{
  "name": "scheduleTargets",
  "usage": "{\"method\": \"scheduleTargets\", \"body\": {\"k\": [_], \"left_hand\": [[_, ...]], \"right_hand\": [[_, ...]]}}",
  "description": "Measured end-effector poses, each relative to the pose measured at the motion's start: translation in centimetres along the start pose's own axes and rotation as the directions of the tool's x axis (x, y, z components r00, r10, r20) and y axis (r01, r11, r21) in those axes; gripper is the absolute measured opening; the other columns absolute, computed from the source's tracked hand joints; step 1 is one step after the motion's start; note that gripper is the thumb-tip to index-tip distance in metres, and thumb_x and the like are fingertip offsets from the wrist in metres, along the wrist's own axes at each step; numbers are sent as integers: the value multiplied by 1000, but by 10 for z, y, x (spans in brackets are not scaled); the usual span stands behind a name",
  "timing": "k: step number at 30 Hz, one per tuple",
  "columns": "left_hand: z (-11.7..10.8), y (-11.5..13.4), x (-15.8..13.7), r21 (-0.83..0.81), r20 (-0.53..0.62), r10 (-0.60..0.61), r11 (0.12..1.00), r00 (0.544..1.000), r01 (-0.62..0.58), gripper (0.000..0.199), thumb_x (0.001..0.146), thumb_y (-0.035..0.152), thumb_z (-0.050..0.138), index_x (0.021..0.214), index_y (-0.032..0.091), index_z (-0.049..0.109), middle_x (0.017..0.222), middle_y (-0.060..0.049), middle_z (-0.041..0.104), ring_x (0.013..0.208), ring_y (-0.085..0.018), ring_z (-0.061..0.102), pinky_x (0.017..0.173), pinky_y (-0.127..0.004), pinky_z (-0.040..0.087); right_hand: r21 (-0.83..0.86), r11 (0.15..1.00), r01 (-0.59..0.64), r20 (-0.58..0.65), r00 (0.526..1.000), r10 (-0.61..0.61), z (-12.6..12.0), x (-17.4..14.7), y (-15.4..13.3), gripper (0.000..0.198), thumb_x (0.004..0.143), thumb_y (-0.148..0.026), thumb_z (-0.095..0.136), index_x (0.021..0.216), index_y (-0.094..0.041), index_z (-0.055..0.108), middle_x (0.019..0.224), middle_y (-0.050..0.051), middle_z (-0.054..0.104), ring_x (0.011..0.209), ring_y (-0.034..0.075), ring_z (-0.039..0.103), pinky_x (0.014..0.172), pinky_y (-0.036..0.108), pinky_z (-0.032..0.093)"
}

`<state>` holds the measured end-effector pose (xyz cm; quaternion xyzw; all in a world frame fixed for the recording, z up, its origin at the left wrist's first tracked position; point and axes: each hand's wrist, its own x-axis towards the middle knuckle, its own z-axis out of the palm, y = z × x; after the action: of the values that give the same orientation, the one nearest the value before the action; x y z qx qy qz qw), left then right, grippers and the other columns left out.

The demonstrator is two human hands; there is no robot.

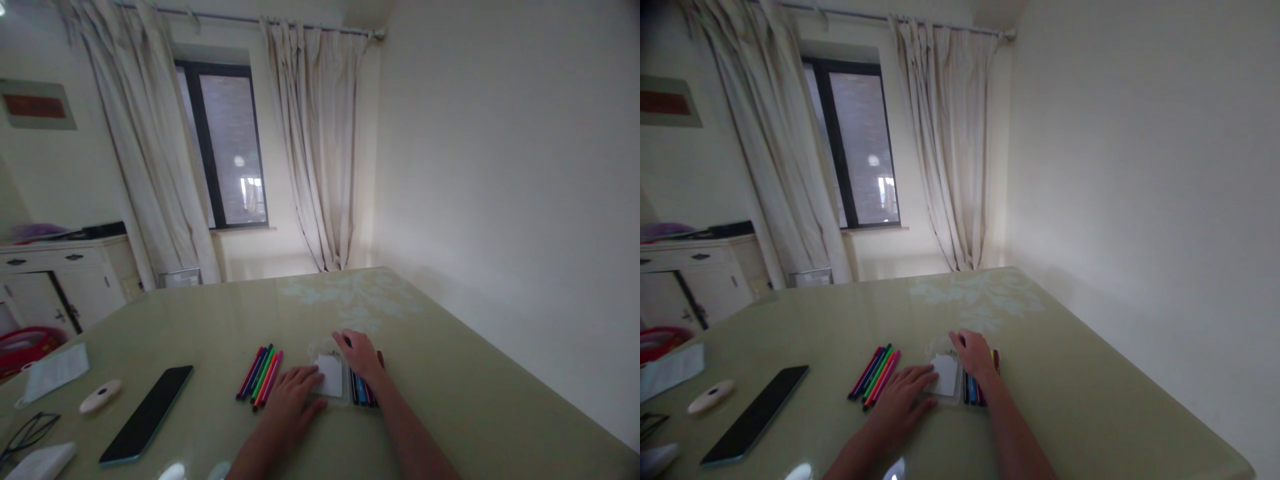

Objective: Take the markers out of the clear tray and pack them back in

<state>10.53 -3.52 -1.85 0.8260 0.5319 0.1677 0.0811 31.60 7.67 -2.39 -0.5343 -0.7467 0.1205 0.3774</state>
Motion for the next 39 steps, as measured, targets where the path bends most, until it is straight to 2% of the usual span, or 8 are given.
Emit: {"method": "scheduleTargets", "body": {"k": [5, 9, 12, 17, 20, 25, 30, 39], "left_hand": [[2, 0, 0, -6, -22, -15, 1000, 1000, 14, 45, 95, 43, 61, 139, 33, 60, 149, -1, 58, 135, -28, 52, 114, -48, 38], [5, -1, 0, -12, -31, -29, 1000, 999, 29, 45, 95, 48, 60, 137, 31, 62, 147, -4, 60, 134, -29, 53, 113, -49, 40], [10, -5, 0, -26, -38, -10, 1000, 999, 9, 46, 95, 50, 60, 137, 33, 62, 147, -4, 60, 134, -29, 52, 113, -49, 40], [18, -13, -1, -54, -121, 47, 997, 992, -53, 74, 88, 62, 65, 150, 27, 47, 157, -9, 48, 145, -35, 38, 117, -55, 35], [17, -12, -1, -51, -167, 118, 990, 979, -128, 89, 82, 68, 69, 156, 26, 38, 156, -12, 48, 141, -37, 41, 117, -56, 35], [8, 5, -1, -20, -134, 180, 983, 974, -184, 99, 78, 63, 75, 159, 27, 31, 153, -11, 52, 135, -36, 47, 116, -54, 36], [8, 22, 1, 55, -163, 145, 989, 976, -138, 64, 95, 30, 54, 156, 26, 36, 142, -10, 61, 126, -30, 56, 113, -49, 41], [24, 5, 7, 206, -232, -26, 976, 972, 75, 62, 94, 4, 30, 155, 17, 35, 134, -15, 65, 114, -25, 67, 97, -38, 52]], "right_hand": [[151, 989, -10, -149, 988, 32, -17, 3, -6, 62, 95, -67, 37, 53, -22, 38, 51, -3, 38, 54, 13, 36, 56, 28, 24], [341, 937, -69, -366, 909, 200, -38, 5, -8, 62, 92, -73, 36, 54, -25, 30, 51, -5, 30, 52, 12, 31, 54, 29, 23], [446, 889, -106, -406, 861, 307, -40, 3, -14, 61, 93, -72, 37, 55, -26, 30, 51, -6, 30, 50, 12, 30, 51, 29, 23], [415, 899, -143, -337, 893, 298, -9, -10, -44, 63, 94, -74, 34, 56, -24, 42, 51, -1, 47, 52, 16, 41, 53, 29, 29], [375, 918, -127, -284, 927, 245, 8, -17, -61, 63, 94, -73, 34, 58, -24, 49, 55, 2, 55, 56, 18, 47, 57, 29, 32], [400, 904, -149, -328, 898, 293, 6, -19, -68, 62, 96, -72, 30, 61, -25, 48, 55, 1, 54, 55, 18, 45, 56, 30, 31], [423, 899, -108, -378, 881, 284, 2, -22, -70, 60, 97, -71, 30, 63, -25, 46, 55, -1, 51, 55, 17, 42, 55, 29, 31], [511, 860, 9, -133, 989, 69, 25, -34, -85, 52, 101, -63, 38, 70, -23, 49, 61, -3, 52, 59, 15, 50, 58, 25, 37]]}}
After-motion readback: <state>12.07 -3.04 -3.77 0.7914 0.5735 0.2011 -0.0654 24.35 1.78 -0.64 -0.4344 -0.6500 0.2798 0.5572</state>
